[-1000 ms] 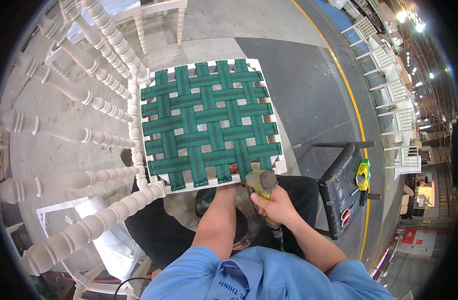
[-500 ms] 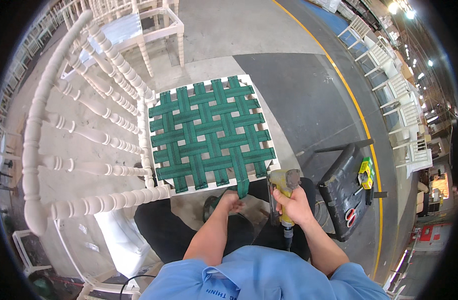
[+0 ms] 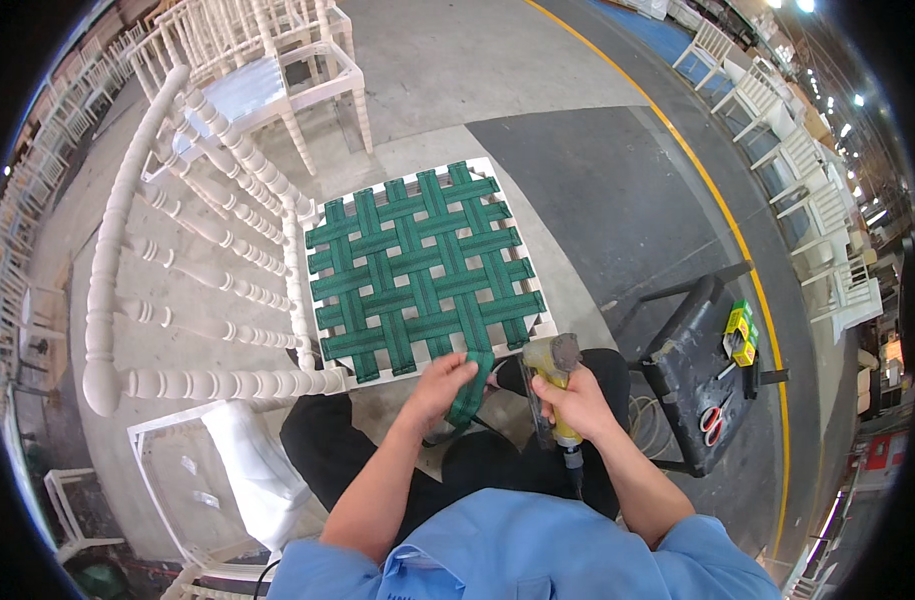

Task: The person weaves green straps into the seat of a white wooden chair, creating a woven pattern. They use a staple gun to secure the straps in place and scissors to trim excess material.

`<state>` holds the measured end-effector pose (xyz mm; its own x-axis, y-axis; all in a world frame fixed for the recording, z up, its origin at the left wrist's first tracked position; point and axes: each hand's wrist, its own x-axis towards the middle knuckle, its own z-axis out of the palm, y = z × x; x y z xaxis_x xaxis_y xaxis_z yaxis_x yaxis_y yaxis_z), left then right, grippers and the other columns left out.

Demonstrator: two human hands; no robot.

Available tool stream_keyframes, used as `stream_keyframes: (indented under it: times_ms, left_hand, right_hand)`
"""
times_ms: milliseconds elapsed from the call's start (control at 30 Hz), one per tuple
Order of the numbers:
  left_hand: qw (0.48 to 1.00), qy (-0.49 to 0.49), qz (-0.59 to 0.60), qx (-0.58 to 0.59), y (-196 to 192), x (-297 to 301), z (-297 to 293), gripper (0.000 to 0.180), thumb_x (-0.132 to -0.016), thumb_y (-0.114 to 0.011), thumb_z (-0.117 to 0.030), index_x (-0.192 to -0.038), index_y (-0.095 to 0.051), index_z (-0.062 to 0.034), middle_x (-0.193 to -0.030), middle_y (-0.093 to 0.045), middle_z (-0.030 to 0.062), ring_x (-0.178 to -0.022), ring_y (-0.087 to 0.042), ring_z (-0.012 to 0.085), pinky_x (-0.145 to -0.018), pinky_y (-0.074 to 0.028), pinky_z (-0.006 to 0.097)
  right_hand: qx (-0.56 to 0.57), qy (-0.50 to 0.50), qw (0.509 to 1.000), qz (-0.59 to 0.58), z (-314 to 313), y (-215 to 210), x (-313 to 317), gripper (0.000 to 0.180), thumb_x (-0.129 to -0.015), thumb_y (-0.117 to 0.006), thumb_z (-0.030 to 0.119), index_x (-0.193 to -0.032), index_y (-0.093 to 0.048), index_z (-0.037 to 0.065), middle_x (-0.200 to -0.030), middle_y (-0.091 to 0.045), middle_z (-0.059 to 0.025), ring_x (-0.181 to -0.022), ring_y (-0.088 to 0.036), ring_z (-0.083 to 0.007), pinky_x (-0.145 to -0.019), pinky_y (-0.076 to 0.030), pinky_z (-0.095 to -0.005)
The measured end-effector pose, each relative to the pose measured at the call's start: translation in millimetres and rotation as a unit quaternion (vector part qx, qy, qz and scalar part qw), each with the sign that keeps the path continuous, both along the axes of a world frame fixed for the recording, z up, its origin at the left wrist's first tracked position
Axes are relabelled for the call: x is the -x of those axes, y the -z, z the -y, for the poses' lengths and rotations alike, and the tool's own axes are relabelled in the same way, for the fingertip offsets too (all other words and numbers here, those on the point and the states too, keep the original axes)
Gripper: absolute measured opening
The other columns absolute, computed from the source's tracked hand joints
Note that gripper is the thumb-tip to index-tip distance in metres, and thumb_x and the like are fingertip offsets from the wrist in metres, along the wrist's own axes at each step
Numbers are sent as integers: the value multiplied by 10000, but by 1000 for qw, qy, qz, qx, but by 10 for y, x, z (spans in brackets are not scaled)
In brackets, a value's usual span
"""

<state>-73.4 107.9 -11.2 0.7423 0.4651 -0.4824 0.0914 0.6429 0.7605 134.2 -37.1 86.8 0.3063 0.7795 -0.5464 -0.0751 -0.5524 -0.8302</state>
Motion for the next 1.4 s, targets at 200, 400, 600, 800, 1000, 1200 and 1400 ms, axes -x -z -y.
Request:
stream_keyframes:
  times_ms: [200, 400, 600, 800, 1000, 1200, 1400]
  left_hand:
    - [992, -59, -109, -21, -17, -300, -521, 272, -1096, -544, -265, -1051, -685, -36, -1039, -798, 57, -763, -649, 116, -588, -523, 317]
    - [992, -76, -91, -42, 156, -340, -583, 327, -1070, -605, -296, -962, -738, -18, -874, -728, 23, -697, -582, 103, -565, -463, 331]
    - [991, -65, -94, -70, 304, -344, -635, 292, -1063, -594, -273, -1000, -728, -21, -923, -769, 45, -602, -555, 102, -502, -449, 299]
    - [994, -70, -80, -28, 268, -339, -647, 272, -1059, -603, -274, -1017, -716, -31, -932, -771, 55, -595, -562, 104, -482, -441, 296]
    - [994, -70, -84, -23, 171, -319, -652, 255, -1057, -610, -280, -1031, -702, -43, -875, -744, 33, -588, -573, 106, -473, -443, 299]
    - [994, -73, -77, 8, 131, -298, -664, 246, -1054, -625, -269, -1063, -697, -33, -855, -732, 28, -587, -586, 111, -469, -451, 303]
    - [996, -74, -43, 0, 138, -263, -632, 282, -1060, -613, -279, -1126, -710, -22, -991, -791, 57, -656, -620, 106, -508, -479, 298]
  right_hand:
    - [64, -62, 996, 16, -322, 95, 59, 270, -1025, -733, 248, -1128, -625, 23, -835, -639, -3, -620, -595, -99, -527, -487, -291]
    - [93, -73, 992, 35, -520, 224, 145, 293, -1020, -742, 264, -1137, -618, 26, -820, -639, -2, -609, -595, -96, -523, -489, -286]
    - [102, -68, 992, 39, -561, 330, 204, 309, -1015, -751, 269, -1170, -622, 35, -803, -641, -3, -598, -593, -97, -526, -495, -290]
    - [112, -68, 989, 61, -576, 335, 243, 341, -1012, -756, 262, -1226, -625, 31, -800, -657, -11, -573, -586, -101, -522, -481, -296]
    - [103, -86, 988, 78, -583, 323, 339, 342, -1013, -754, 256, -1235, -626, 29, -810, -666, -13, -578, -592, -99, -512, -478, -298]
    - [107, -91, 988, 69, -596, 391, 426, 343, -1013, -755, 260, -1220, -623, 21, -821, -674, -18, -581, -602, -102, -516, -492, -298]
    - [77, -35, 996, 0, -458, 132, 258, 266, -1015, -754, 235, -1157, -661, 30, -822, -669, -13, -589, -602, -103, -528, -503, -299]
